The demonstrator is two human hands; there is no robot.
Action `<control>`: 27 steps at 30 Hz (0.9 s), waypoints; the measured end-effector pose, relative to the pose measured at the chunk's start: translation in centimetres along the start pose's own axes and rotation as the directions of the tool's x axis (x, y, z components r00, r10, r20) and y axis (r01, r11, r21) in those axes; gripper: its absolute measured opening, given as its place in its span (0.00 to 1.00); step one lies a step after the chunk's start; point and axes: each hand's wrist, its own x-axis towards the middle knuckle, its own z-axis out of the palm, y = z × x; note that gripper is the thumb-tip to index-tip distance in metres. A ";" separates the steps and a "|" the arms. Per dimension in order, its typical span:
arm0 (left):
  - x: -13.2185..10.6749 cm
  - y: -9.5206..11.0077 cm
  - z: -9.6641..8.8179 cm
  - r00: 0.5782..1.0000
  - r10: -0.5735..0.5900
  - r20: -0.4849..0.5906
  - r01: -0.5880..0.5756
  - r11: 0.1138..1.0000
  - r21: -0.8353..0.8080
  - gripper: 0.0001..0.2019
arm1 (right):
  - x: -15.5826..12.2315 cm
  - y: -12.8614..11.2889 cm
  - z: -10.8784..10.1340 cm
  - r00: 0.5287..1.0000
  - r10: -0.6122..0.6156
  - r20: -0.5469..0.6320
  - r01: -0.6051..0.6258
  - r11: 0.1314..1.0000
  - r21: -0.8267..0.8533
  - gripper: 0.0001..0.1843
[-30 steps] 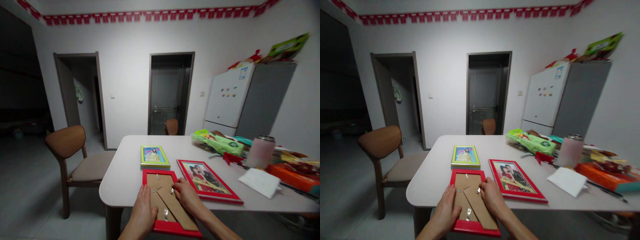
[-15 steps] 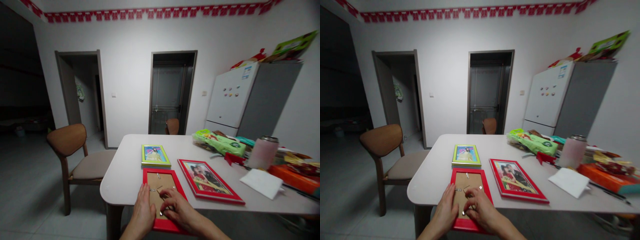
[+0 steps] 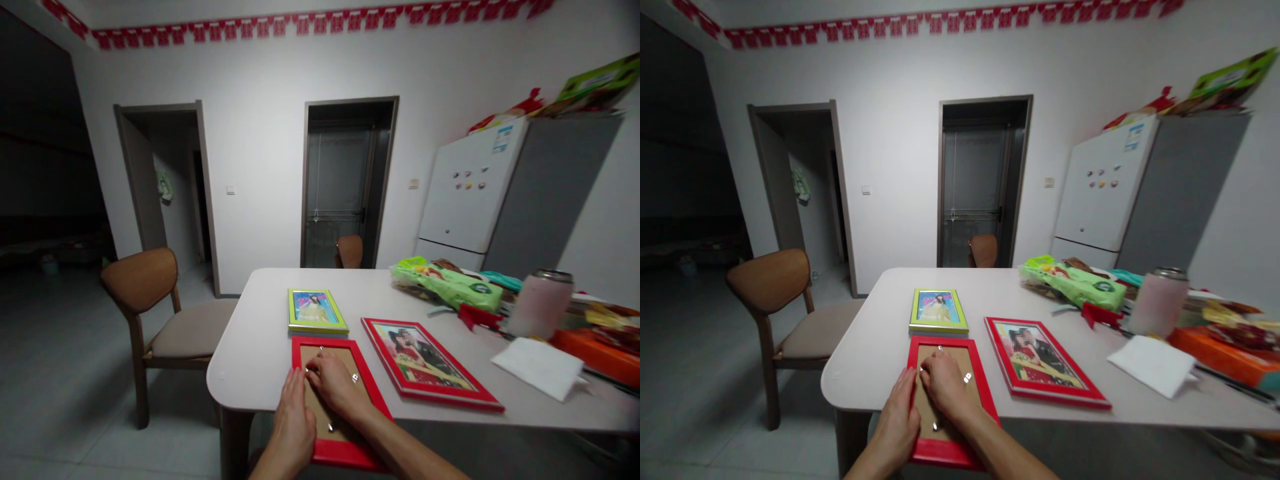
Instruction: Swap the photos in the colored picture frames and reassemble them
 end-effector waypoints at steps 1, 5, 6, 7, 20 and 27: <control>0.0 0.0 0.0 1.000 -0.002 0.002 0.002 1.000 -0.003 0.32 | 0.1 0.5 0.0 1.000 0.015 -0.027 -0.016 1.000 -0.026 0.13; -0.1 0.1 -0.1 1.000 -0.003 0.011 0.003 1.000 -0.005 0.33 | 1.0 2.8 -0.2 0.985 0.136 -0.104 -0.149 0.981 -0.126 0.16; -0.1 0.2 -0.1 1.000 -0.005 0.014 0.006 1.000 -0.011 0.33 | 1.3 3.2 -0.2 0.982 0.158 -0.103 -0.171 0.976 -0.134 0.16; -0.2 0.3 -0.2 1.000 -0.009 0.017 0.009 1.000 -0.017 0.34 | 1.6 3.5 -0.1 0.980 0.171 -0.099 -0.183 0.973 -0.137 0.16; -0.2 0.5 -0.3 1.000 -0.020 0.001 0.020 1.000 -0.009 0.32 | -3.2 3.8 -3.5 0.999 0.049 0.011 -0.049 0.999 0.000 0.17; -0.1 0.7 -0.2 0.999 -0.047 -0.006 0.047 0.999 -0.010 0.31 | -5.9 3.0 -3.5 0.999 0.041 0.030 -0.041 0.999 0.002 0.19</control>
